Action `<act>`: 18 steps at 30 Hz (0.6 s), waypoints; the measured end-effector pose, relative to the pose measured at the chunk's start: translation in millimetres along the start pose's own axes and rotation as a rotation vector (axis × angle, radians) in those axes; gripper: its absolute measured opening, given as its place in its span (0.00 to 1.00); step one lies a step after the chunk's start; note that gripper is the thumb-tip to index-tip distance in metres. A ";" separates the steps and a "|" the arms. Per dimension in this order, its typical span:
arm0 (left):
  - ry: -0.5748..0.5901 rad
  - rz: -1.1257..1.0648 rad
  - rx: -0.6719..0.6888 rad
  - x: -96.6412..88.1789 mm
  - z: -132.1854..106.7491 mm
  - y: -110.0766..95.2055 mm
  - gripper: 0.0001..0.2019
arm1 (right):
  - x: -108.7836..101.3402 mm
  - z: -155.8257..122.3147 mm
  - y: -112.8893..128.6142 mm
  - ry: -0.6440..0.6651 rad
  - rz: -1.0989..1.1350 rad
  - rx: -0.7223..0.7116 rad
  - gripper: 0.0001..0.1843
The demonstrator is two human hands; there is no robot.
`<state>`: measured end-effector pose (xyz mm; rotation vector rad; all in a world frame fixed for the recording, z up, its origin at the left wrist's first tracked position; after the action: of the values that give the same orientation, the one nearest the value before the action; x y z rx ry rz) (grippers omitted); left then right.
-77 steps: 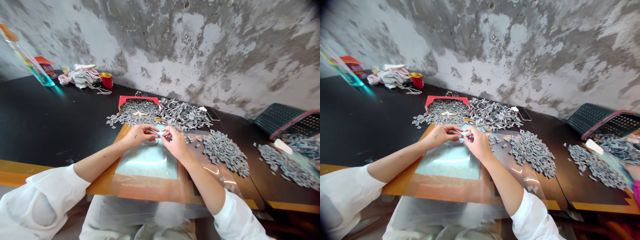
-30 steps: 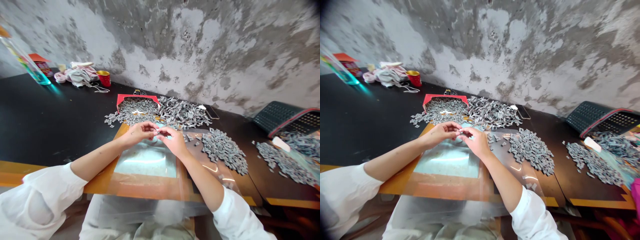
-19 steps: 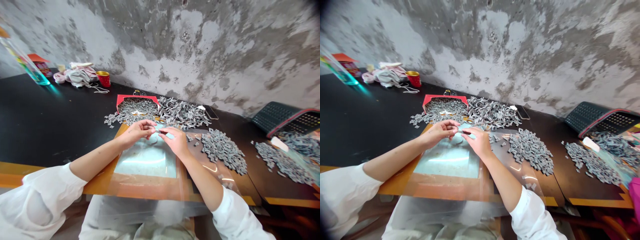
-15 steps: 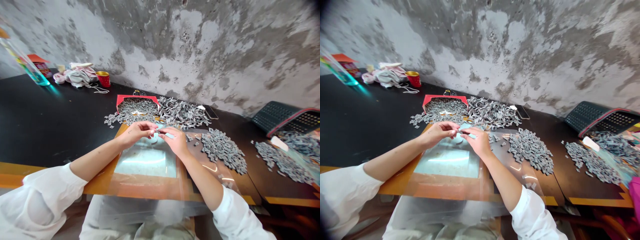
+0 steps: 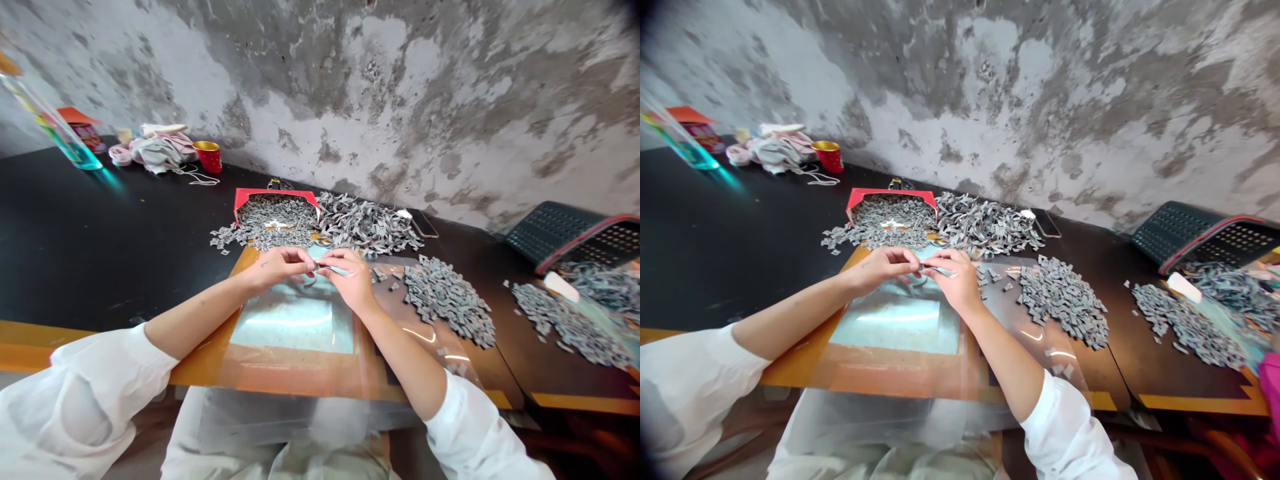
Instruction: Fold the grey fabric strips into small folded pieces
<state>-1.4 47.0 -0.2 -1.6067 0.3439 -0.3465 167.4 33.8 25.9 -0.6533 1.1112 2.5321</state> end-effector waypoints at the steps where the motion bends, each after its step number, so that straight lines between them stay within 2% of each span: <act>1: -0.002 0.004 -0.017 0.2 0.4 1.5 0.14 | 0.3 -0.3 -0.6 0.002 -0.016 0.001 0.10; 8: -0.040 0.007 -0.082 -0.5 2.4 9.1 0.16 | 1.3 -1.5 -2.1 -0.002 -0.079 -0.015 0.10; 13: -0.025 -0.073 -0.070 -0.5 2.8 9.4 0.20 | 1.9 -1.2 -2.5 0.027 -0.093 0.013 0.10; 18: -0.033 -0.042 -0.038 -1.4 3.5 8.3 0.20 | 2.7 0.0 1.3 0.061 -0.127 -0.020 0.10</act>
<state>-1.2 50.3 -8.7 -1.6570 0.2937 -0.3466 164.5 33.2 25.2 -0.7863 1.0308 2.4335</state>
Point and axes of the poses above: each hand's wrist, its own z-axis towards the middle knuckle, its own x-axis out of the palm, y = z × x, the point moved 5 cm from there along z, towards the middle knuckle, and after that the axes turned 1 degree about y, right-handed, at the moved point
